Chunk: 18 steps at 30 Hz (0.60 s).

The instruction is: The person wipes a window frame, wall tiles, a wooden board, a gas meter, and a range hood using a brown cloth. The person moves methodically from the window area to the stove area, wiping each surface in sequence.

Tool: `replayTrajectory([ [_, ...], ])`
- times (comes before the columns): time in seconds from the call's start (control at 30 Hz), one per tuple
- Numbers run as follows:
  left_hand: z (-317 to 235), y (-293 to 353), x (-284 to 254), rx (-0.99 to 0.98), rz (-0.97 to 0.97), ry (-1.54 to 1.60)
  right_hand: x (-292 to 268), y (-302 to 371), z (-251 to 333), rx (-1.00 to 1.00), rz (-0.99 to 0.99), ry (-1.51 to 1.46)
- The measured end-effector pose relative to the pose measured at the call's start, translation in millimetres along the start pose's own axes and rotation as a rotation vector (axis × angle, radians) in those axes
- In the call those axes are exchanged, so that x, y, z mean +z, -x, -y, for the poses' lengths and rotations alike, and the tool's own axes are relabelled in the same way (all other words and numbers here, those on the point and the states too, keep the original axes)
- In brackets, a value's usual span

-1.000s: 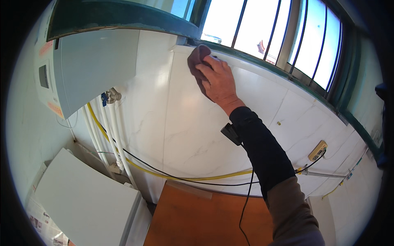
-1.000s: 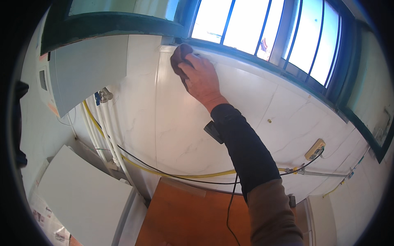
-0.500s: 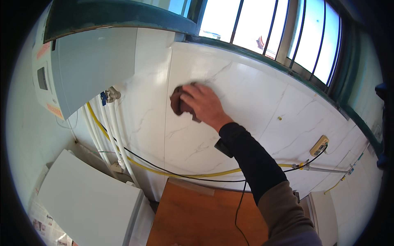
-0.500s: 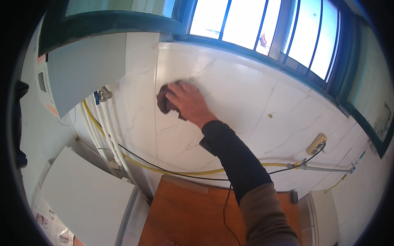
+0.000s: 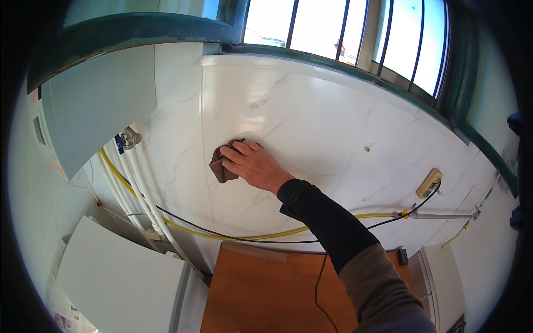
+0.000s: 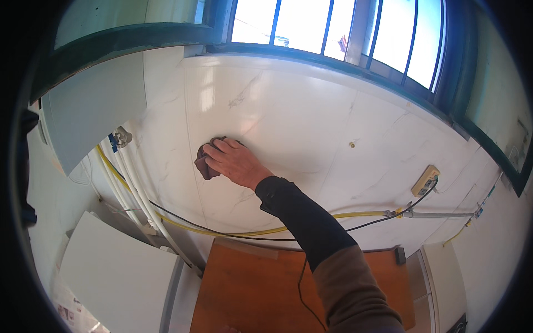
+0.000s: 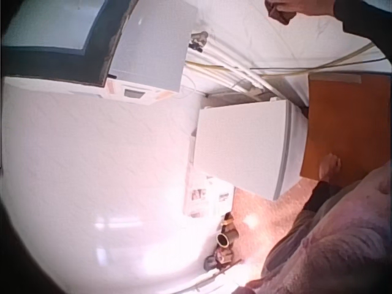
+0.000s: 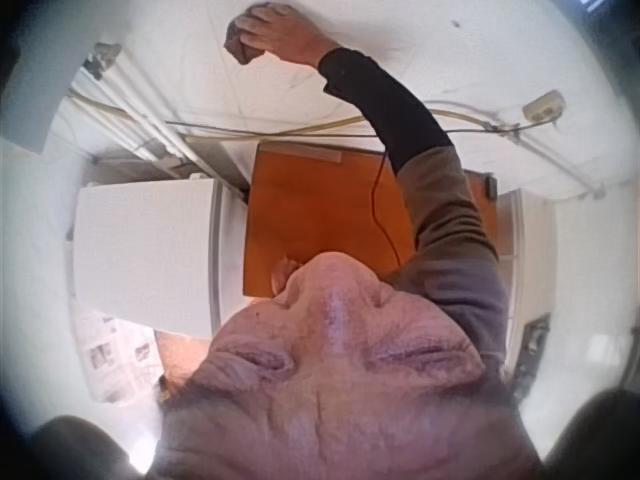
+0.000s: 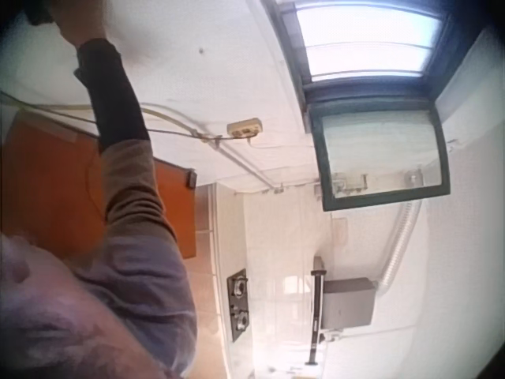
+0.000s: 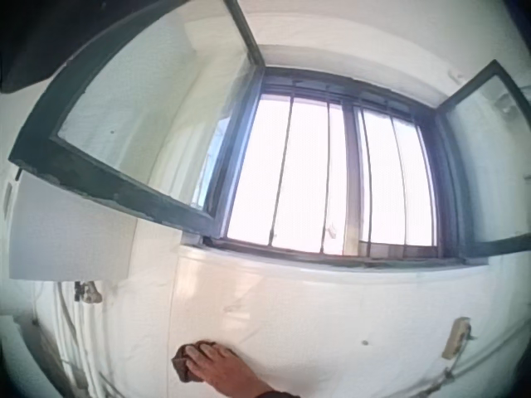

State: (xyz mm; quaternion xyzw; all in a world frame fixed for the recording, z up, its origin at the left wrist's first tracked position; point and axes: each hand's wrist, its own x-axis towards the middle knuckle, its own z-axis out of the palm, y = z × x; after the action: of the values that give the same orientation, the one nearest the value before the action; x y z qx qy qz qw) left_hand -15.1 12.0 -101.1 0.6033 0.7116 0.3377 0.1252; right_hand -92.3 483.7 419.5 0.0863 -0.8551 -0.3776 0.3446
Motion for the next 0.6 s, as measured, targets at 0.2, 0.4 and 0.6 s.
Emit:
replayTrajectory([
  [0.2, -25.0, 2.4, -17.2, -0.091, -0.055, -0.163, -73.3, 14.8, -89.2, 0.272, -0.229, 0.055],
  [0.4, -44.6, -13.4, -39.9, -0.086, 0.015, -0.249, -187.2, 88.4, -180.6, 0.602, -0.183, 0.166],
  [0.6, -46.5, -19.2, -40.6, -0.108, 0.143, -0.331, -260.6, 227.9, -220.0, 0.756, -0.187, 0.313],
])
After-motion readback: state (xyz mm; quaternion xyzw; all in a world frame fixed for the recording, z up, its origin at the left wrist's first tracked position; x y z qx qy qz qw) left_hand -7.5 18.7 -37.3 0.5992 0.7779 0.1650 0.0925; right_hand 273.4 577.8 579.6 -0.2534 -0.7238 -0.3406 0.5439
